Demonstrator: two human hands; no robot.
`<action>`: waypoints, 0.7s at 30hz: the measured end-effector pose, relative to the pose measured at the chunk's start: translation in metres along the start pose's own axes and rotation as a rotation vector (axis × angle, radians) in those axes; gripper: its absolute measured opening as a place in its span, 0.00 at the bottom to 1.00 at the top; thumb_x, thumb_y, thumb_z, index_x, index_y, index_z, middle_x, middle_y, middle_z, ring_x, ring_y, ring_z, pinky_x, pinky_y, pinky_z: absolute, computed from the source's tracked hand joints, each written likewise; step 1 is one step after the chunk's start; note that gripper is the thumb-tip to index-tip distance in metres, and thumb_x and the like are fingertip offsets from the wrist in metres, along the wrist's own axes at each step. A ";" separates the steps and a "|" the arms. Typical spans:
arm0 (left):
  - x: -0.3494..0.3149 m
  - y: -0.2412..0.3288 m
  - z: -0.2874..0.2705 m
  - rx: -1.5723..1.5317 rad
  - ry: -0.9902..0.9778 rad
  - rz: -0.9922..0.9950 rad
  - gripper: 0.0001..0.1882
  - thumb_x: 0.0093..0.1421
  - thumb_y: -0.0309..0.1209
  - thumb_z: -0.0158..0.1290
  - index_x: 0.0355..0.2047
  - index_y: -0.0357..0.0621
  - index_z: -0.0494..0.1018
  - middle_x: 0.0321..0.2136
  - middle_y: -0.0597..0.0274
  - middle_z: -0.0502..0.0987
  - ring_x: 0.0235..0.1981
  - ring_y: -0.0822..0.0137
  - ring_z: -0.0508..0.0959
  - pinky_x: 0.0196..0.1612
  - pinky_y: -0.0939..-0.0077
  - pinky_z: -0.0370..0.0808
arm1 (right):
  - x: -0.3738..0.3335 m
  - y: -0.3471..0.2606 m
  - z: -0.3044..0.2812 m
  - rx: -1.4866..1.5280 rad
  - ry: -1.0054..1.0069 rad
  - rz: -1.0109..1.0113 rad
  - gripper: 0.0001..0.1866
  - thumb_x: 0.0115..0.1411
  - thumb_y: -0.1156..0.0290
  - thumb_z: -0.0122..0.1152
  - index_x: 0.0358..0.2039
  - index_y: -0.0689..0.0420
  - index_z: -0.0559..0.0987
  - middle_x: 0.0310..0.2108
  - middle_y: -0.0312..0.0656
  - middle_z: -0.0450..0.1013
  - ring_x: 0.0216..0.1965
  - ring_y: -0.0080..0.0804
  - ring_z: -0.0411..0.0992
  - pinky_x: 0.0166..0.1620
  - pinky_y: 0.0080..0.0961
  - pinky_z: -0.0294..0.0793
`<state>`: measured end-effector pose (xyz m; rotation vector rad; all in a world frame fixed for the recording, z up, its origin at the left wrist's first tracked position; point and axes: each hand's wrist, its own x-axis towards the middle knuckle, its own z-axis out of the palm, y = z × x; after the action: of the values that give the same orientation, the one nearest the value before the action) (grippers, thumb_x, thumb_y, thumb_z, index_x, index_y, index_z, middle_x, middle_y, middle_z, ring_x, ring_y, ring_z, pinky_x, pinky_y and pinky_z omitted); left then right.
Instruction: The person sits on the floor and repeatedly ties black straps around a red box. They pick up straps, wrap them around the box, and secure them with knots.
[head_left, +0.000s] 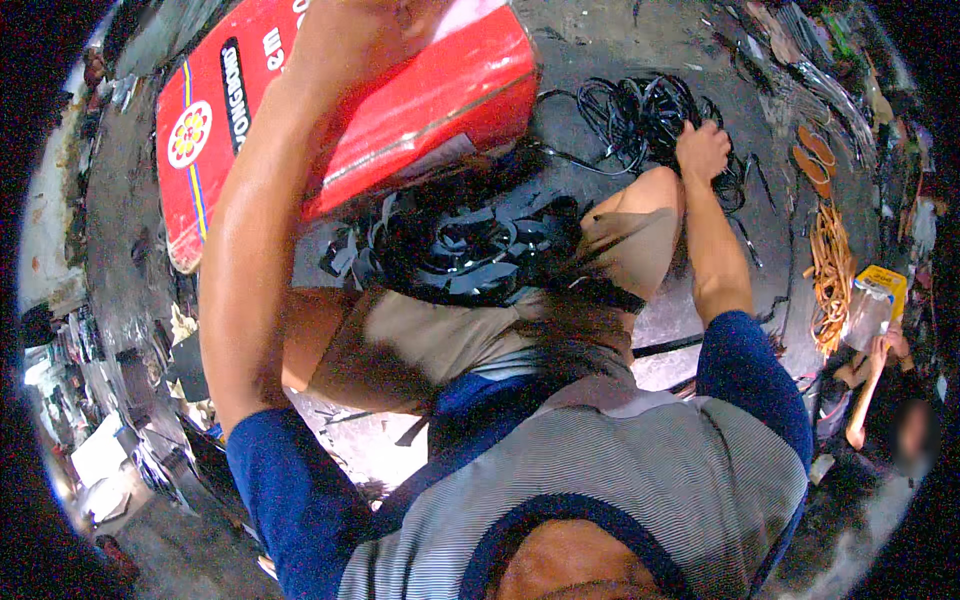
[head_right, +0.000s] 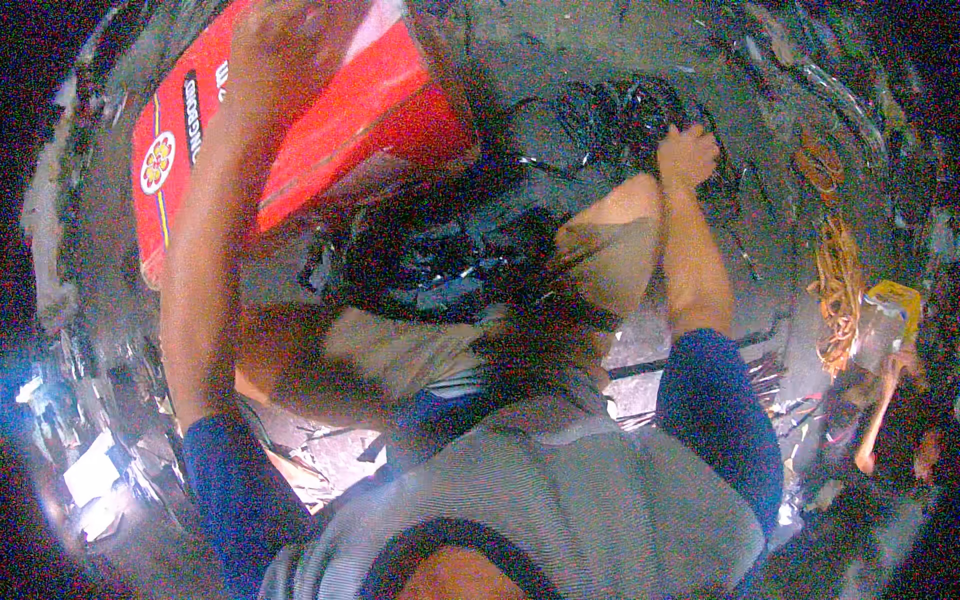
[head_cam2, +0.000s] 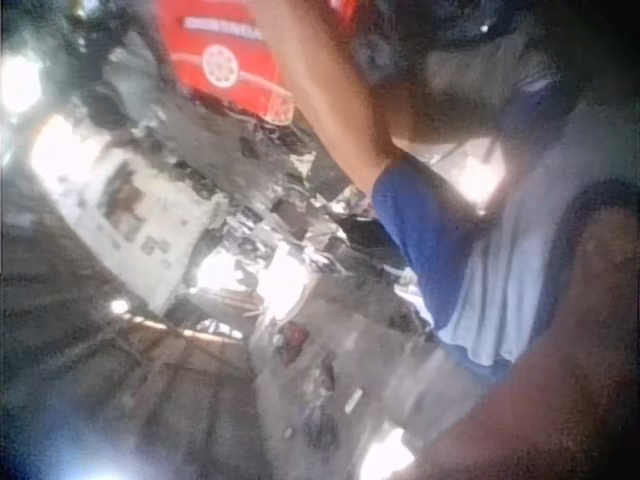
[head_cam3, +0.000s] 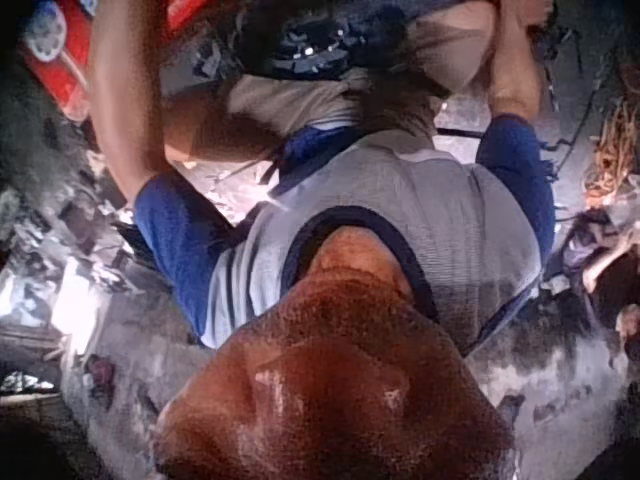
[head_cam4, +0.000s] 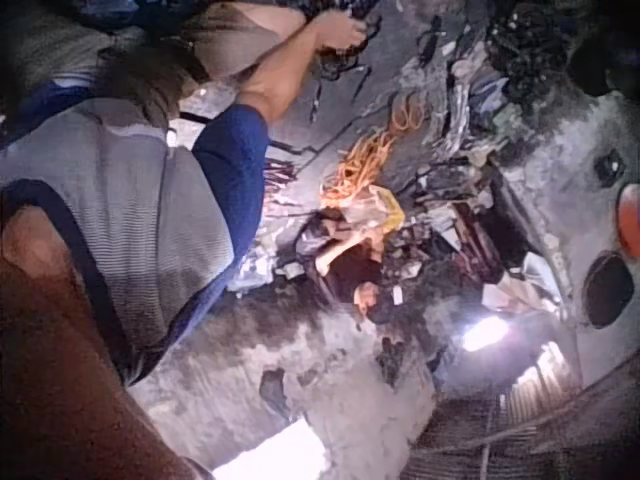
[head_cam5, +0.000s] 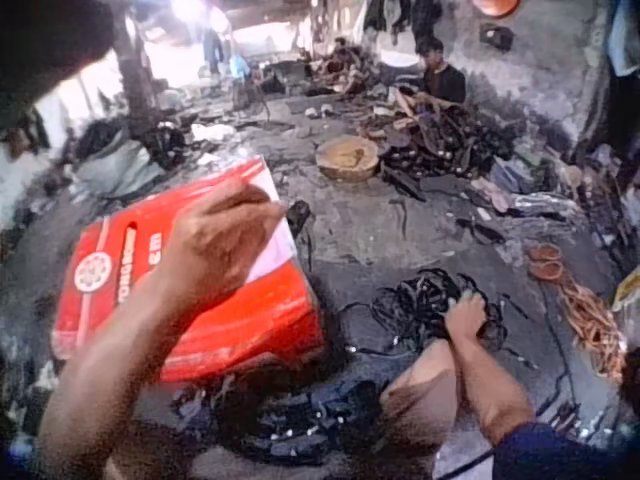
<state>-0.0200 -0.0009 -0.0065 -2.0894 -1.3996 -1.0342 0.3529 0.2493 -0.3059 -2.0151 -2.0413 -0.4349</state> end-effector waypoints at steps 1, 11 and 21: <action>-0.003 0.000 -0.003 0.019 0.001 -0.019 0.07 0.60 0.19 0.59 0.39 0.36 0.81 0.33 0.53 0.79 0.34 0.58 0.81 0.35 0.69 0.79 | -0.008 -0.025 -0.027 0.068 -0.041 -0.254 0.19 0.64 0.55 0.60 0.47 0.56 0.81 0.44 0.50 0.78 0.52 0.52 0.74 0.52 0.46 0.77; -0.020 0.044 -0.019 0.278 -0.065 -0.024 0.12 0.55 0.23 0.62 0.42 0.40 0.81 0.35 0.55 0.80 0.35 0.58 0.82 0.37 0.67 0.80 | -0.184 -0.140 -0.011 0.535 -1.069 -0.964 0.18 0.56 0.65 0.67 0.44 0.61 0.80 0.39 0.56 0.80 0.42 0.61 0.78 0.45 0.50 0.76; -0.098 0.171 0.009 -0.323 -0.163 -0.514 0.15 0.53 0.26 0.64 0.42 0.39 0.80 0.39 0.52 0.78 0.41 0.52 0.80 0.46 0.63 0.79 | -0.186 -0.088 -0.054 0.824 -1.009 -1.114 0.14 0.61 0.67 0.58 0.45 0.55 0.82 0.45 0.50 0.80 0.48 0.50 0.79 0.50 0.43 0.77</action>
<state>0.1176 -0.1226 -0.0781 -2.1177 -2.0384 -1.3879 0.2663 0.0557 -0.3286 -0.4263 -2.9420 1.3160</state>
